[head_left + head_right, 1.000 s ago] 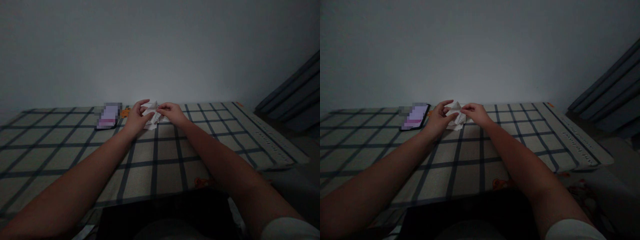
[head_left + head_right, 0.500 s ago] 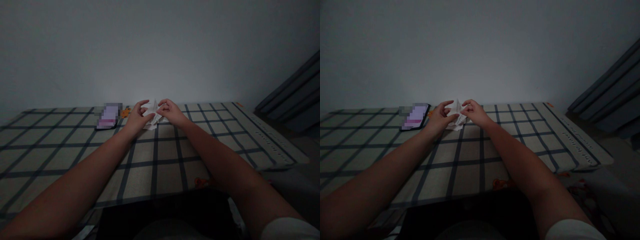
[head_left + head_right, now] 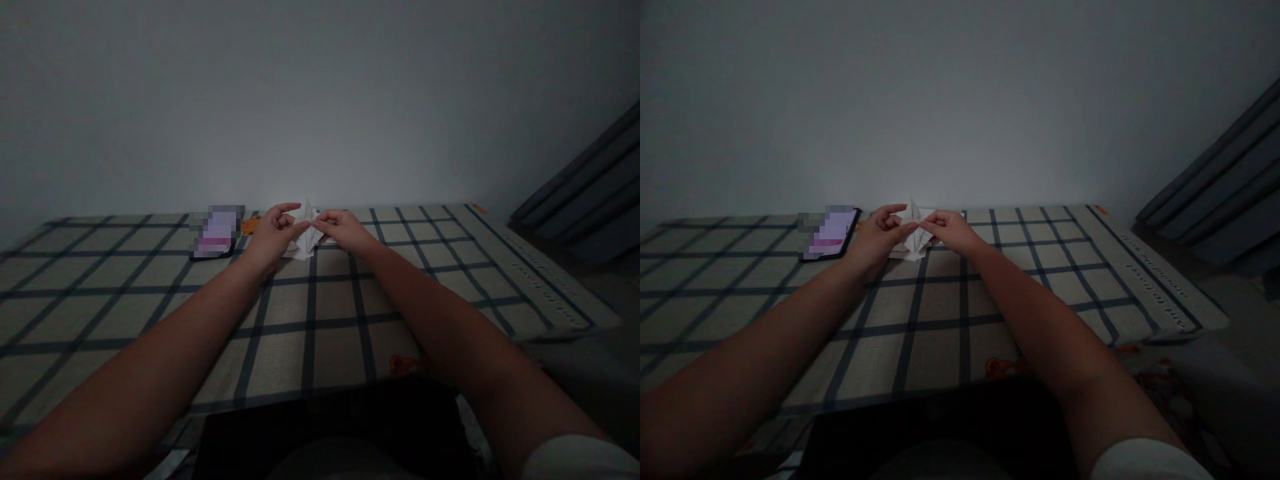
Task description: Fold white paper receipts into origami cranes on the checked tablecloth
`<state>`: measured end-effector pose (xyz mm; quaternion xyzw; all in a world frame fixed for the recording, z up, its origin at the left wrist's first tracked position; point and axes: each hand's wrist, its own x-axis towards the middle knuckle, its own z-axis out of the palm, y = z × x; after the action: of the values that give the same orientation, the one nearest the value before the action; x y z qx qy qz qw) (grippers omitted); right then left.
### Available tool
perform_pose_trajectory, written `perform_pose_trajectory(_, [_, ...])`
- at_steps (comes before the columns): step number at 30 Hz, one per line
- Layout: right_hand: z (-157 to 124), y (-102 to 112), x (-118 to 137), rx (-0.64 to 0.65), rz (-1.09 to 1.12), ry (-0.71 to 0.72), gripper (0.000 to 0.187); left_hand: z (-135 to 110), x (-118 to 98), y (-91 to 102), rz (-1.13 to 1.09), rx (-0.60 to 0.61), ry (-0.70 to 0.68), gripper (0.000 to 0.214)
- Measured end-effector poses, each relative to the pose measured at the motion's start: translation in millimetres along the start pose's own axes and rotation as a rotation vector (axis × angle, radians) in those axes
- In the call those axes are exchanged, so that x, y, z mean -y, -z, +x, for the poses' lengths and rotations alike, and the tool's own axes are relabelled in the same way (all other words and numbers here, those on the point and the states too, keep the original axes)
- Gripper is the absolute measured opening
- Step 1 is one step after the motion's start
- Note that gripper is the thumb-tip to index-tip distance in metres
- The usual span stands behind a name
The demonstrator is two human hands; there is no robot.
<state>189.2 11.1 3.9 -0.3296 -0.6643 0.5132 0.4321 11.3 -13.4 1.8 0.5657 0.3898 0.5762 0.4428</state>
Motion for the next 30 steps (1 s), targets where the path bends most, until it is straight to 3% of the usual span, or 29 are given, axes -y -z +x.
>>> perform_pose_trajectory(6, [-3.0, 0.8, 2.1, 0.039, -0.049, 0.076, 0.019, -0.3, -1.2, 0.1, 0.070, 0.006, 0.105, 0.037])
perform_pose_trajectory(23, [-4.7, -3.7, 3.9, 0.079, -0.023, 0.004, 0.022, 0.6, -1.4, 2.7, 0.128, -0.112, 0.000, 0.038])
perform_pose_trajectory(30, [-5.0, 0.5, -0.1, 0.117, -0.136, 0.096, 0.025, 2.5, 0.4, 4.5, 0.062, -0.124, 0.033, 0.030])
